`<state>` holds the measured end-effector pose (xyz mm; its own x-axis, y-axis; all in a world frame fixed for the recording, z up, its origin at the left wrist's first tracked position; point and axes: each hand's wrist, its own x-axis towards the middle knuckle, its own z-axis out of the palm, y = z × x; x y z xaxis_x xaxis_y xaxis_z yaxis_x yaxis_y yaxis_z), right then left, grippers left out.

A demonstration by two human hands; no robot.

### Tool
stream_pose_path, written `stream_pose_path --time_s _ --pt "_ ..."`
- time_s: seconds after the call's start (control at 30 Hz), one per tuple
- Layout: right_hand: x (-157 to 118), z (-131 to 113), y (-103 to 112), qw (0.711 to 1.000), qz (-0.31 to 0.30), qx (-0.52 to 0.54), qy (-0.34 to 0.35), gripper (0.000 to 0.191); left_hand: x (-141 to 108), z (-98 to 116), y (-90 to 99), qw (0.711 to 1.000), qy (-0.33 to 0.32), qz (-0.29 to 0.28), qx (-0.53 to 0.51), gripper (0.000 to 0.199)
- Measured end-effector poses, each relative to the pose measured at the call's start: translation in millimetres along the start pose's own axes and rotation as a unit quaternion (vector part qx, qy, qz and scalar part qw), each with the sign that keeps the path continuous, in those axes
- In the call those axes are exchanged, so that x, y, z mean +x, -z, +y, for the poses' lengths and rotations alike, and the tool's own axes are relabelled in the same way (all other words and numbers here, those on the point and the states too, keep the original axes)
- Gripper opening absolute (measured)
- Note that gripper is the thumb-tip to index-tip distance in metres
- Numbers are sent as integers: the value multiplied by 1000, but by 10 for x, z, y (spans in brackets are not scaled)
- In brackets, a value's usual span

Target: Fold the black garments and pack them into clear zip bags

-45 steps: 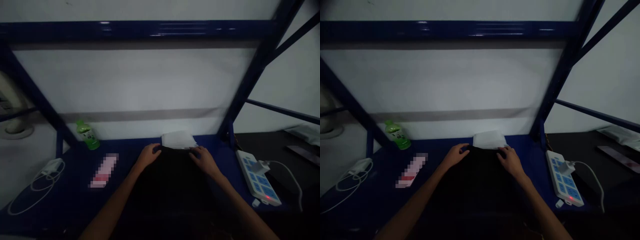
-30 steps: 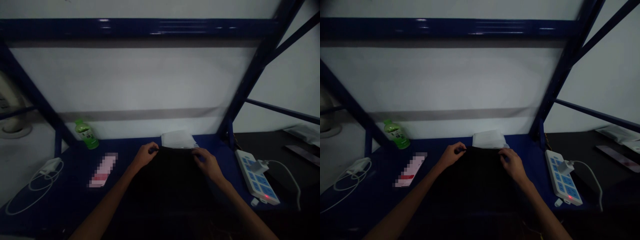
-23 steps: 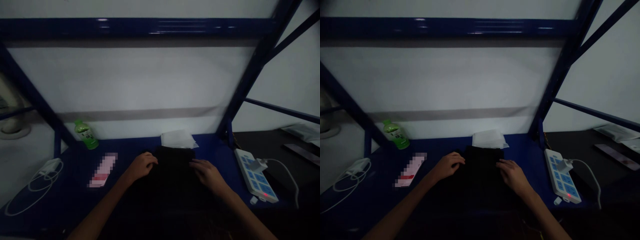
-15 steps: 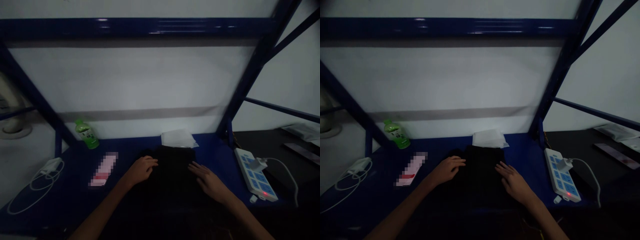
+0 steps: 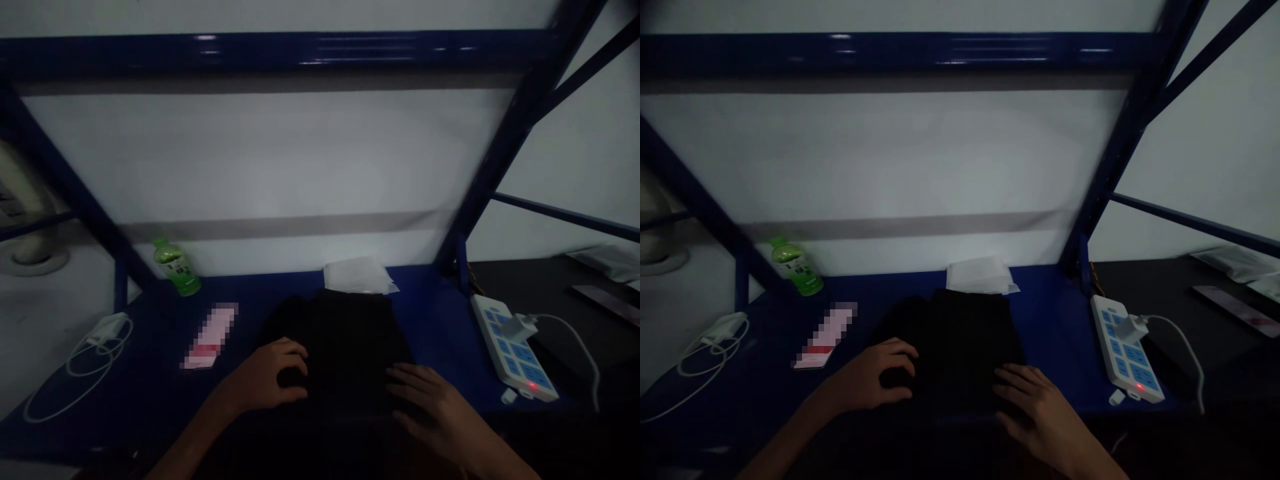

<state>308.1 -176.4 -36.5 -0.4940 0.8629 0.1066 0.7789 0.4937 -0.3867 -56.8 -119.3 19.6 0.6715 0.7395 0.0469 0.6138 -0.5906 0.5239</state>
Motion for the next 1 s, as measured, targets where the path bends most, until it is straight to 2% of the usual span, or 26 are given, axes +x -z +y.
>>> stream_pose_path --time_s 0.07,0.17,0.3,0.37,0.47,0.67,0.83,0.93,1.0 --pt "-14 23 -34 1000 18 14 2 30 -20 7 -10 1000 -3 9 -5 11" --pt "10 40 -25 996 72 57 -7 29 -17 38 -10 999 2 39 -6 14" --pt "165 31 83 977 161 111 -82 31 92 55 6 993 70 96 -5 21" --pt "293 44 141 970 183 123 -108 32 197 9 5 988 91 125 4 23" --pt "488 120 176 967 182 123 -126 30 374 -137 -18 982 112 142 45 23" --pt "655 368 61 980 112 100 -130 27 552 -466 -130 971 174 129 100 27" --pt "641 498 3 983 98 91 -122 26 472 -574 -192 964 192 160 94 31" --pt "650 469 28 985 132 24 -111 27 361 -579 -169 962 169 200 78 28" --pt "676 367 56 980 172 -32 -99 28 266 -580 -146 957 155 233 74 28"
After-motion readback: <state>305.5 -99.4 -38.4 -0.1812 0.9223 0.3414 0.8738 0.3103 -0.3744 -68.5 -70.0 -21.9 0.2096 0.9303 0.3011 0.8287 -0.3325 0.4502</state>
